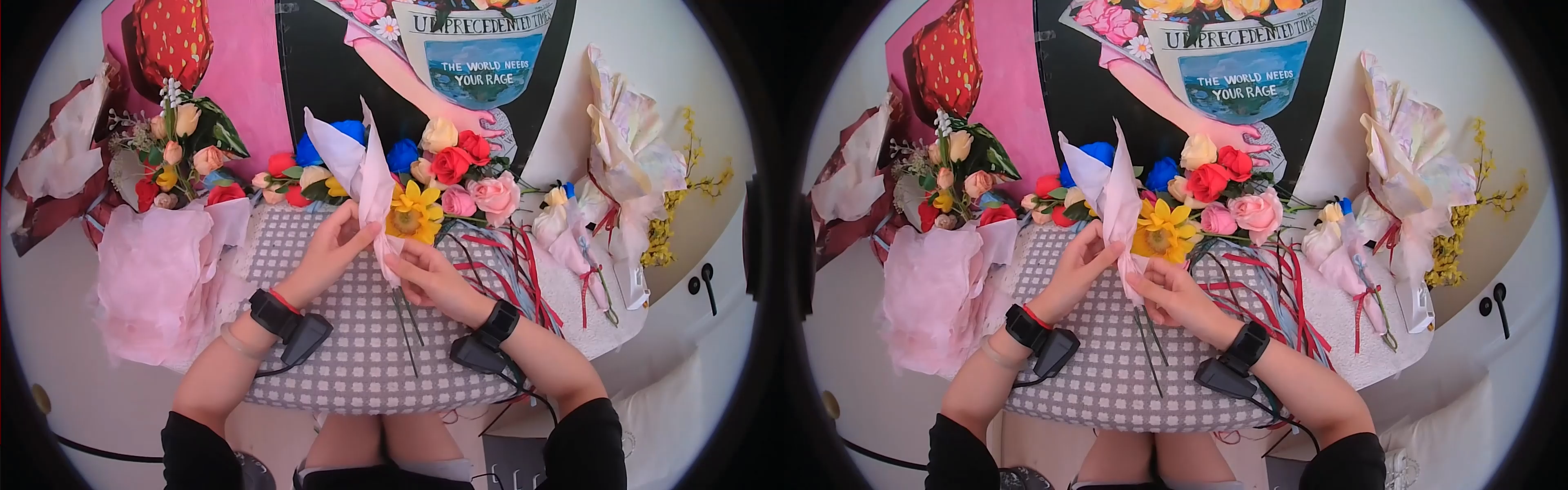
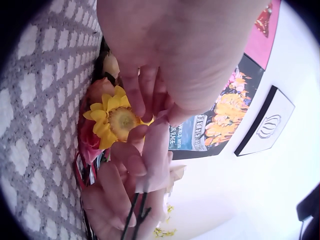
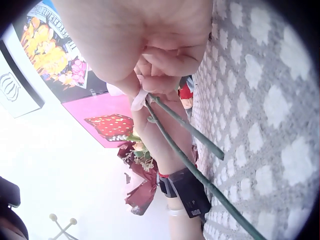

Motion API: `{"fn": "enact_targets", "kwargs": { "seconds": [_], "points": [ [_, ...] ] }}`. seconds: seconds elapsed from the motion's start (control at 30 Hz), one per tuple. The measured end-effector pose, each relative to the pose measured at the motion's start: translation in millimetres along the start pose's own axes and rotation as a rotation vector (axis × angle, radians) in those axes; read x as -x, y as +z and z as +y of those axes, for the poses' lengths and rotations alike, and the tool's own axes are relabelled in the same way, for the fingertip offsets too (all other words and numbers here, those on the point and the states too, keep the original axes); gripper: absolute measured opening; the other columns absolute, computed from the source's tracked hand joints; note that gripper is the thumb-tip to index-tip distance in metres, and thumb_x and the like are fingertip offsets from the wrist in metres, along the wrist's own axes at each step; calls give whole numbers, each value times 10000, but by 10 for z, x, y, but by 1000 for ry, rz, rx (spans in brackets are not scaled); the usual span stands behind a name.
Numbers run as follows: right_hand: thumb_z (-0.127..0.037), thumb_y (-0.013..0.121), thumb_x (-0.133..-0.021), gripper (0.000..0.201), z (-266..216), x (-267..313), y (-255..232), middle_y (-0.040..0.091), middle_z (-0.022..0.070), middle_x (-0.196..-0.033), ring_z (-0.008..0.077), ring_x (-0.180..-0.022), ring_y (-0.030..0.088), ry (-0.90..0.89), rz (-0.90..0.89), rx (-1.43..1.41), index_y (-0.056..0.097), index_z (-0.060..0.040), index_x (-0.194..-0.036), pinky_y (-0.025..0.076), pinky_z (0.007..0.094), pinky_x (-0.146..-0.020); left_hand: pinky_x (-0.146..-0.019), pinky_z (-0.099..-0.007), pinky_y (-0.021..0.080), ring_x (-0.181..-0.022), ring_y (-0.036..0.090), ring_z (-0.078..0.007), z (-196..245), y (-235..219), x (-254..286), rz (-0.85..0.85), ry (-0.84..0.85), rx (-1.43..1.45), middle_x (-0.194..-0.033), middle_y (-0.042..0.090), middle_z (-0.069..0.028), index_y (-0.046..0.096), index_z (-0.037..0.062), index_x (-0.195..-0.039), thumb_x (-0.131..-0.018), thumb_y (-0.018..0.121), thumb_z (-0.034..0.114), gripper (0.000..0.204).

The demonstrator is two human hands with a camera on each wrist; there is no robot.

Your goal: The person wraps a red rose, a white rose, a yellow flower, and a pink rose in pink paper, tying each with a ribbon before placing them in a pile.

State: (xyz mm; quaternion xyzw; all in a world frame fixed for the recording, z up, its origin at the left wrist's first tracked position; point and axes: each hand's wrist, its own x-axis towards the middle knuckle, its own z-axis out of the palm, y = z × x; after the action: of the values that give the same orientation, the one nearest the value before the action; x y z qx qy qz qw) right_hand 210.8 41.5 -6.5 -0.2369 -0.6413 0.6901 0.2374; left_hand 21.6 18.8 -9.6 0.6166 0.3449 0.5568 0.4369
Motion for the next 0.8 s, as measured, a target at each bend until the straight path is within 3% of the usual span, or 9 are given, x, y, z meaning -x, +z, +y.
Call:
{"fn": "enact_targets", "kwargs": {
  "seconds": [0.13,0.2,0.33,0.43,0.5,0.6,0.73,0.8],
  "points": [
    [-315,591,-850,362,-33,28,36,496,-29,-648,25,-446,427,-7,-18,-43,446,-59,-1061,253,160,-375,-761,-208,395,-885,472,-37,-2,7,1,9,13,-55,-934,518,21,466,64,-931,-887,534,121,99],
    [-301,617,-835,379,-33,36,50,513,-24,-676,30,-448,438,-13,-10,-11,440,-57,-1064,261,164,-374,-715,-188,386,-837,465,-26,-24,-14,16,-3,60,-257,-891,501,28,448,68,-893,-878,548,109,109],
    [-269,632,-825,380,-7,35,68,544,3,-805,39,-456,459,-48,-13,56,441,-50,-1070,278,168,-372,-679,-172,369,-784,455,-16,42,37,15,34,34,-202,-850,484,37,429,77,-855,-864,561,85,133],
    [-265,600,-847,352,5,27,55,546,10,-858,39,-467,467,-45,-48,58,445,-53,-1082,290,167,-374,-580,-169,379,-684,462,-6,104,67,9,63,115,-134,-811,515,20,478,57,-857,-881,547,153,120],
    [-266,579,-861,336,7,29,52,547,11,-879,37,-476,470,-35,-83,40,448,-56,-1088,295,166,-375,-548,-177,385,-665,489,-15,172,22,26,99,-75,6,-774,529,28,521,56,-868,-910,492,225,176],
    [-282,538,-885,323,0,49,72,553,6,-882,32,-500,476,-35,-97,16,450,-61,-1102,313,161,-387,-515,-176,378,-620,490,-22,119,-86,5,77,-121,11,-714,527,44,556,58,-862,-926,443,278,255],
    [-297,525,-890,342,2,57,78,558,8,-898,31,-514,476,-23,-120,4,442,-70,-1131,335,157,-409,-500,-157,356,-584,478,-14,107,-97,-5,123,-179,-17,-668,526,51,556,68,-808,-913,476,234,212],
    [-293,527,-889,347,3,62,81,560,11,-904,31,-516,475,-15,-118,11,437,-71,-1140,340,157,-415,-501,-150,355,-565,471,-7,108,-127,5,4,-132,-163,-667,532,46,544,60,-788,-888,522,178,157]
  ]
}}
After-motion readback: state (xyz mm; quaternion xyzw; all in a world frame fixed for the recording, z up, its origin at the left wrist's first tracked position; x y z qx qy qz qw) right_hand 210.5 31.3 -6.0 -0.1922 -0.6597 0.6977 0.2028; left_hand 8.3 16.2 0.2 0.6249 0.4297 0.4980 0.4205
